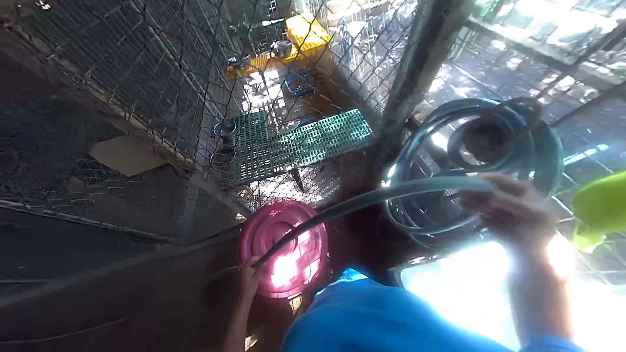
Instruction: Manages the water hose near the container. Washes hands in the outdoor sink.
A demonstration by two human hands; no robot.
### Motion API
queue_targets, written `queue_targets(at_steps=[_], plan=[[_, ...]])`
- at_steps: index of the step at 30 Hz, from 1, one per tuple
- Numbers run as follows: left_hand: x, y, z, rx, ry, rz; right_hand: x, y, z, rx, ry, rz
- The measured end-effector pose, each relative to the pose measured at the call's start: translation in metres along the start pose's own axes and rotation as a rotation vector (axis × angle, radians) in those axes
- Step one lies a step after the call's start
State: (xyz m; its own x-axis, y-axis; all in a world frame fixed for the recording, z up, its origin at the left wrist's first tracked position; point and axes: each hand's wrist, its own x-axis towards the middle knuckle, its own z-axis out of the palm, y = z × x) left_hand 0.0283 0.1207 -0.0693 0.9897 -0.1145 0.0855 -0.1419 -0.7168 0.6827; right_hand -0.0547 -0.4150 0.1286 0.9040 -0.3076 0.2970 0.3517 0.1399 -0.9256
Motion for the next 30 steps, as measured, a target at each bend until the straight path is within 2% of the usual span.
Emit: queue_targets(at_steps=[2, 3, 5, 6, 8, 11, 14, 17, 19, 21, 24, 26, 28, 30], plan=[[0.019, 0.038, 0.004, -0.014, -0.026, 0.024, -0.004, -0.006, -0.045, -0.197, 0.132, -0.145], [0.028, 0.065, 0.001, -0.009, -0.088, 0.017, -0.009, -0.009, -0.059, -0.384, 0.212, -0.247], [0.045, 0.119, -0.008, -0.034, -0.256, 0.053, -0.015, -0.026, -0.055, -0.951, 0.189, -0.433], [0.05, 0.142, -0.01, -0.074, -0.338, 0.102, -0.018, -0.032, -0.038, -1.125, 0.137, -0.476], [0.058, 0.182, -0.01, -0.132, -0.465, 0.271, -0.025, -0.023, 0.016, -1.147, -0.005, -0.485], [0.066, 0.242, -0.014, -0.25, -0.624, 0.47, -0.028, 0.023, 0.079, -1.097, -0.242, -0.575], [0.067, 0.284, -0.02, -0.338, -0.749, 0.522, -0.007, 0.047, 0.076, -1.039, -0.157, -0.799], [0.064, 0.298, -0.016, -0.308, -0.727, 0.535, 0.011, 0.029, 0.047, -1.007, -0.146, -0.864], [0.066, 0.283, -0.002, -0.215, -0.74, 0.441, 0.018, 0.006, 0.021, -1.017, -0.102, -0.813], [0.063, 0.238, 0.028, -0.174, -0.782, 0.279, 0.029, -0.019, -0.01, -0.999, -0.036, -0.76], [0.044, 0.142, 0.079, -0.067, -0.84, -0.067, 0.061, -0.054, -0.051, -0.898, 0.058, -0.763], [0.027, 0.066, 0.104, 0.079, -0.795, -0.206, 0.095, -0.068, -0.075, -0.827, 0.174, -0.768], [0.011, -0.011, 0.109, 0.153, -0.71, -0.294, 0.134, -0.077, -0.098, -0.881, 0.341, -0.682], [-0.002, -0.062, 0.094, 0.084, -0.583, -0.371, 0.175, -0.073, -0.121, -1.049, 0.498, -0.502]])
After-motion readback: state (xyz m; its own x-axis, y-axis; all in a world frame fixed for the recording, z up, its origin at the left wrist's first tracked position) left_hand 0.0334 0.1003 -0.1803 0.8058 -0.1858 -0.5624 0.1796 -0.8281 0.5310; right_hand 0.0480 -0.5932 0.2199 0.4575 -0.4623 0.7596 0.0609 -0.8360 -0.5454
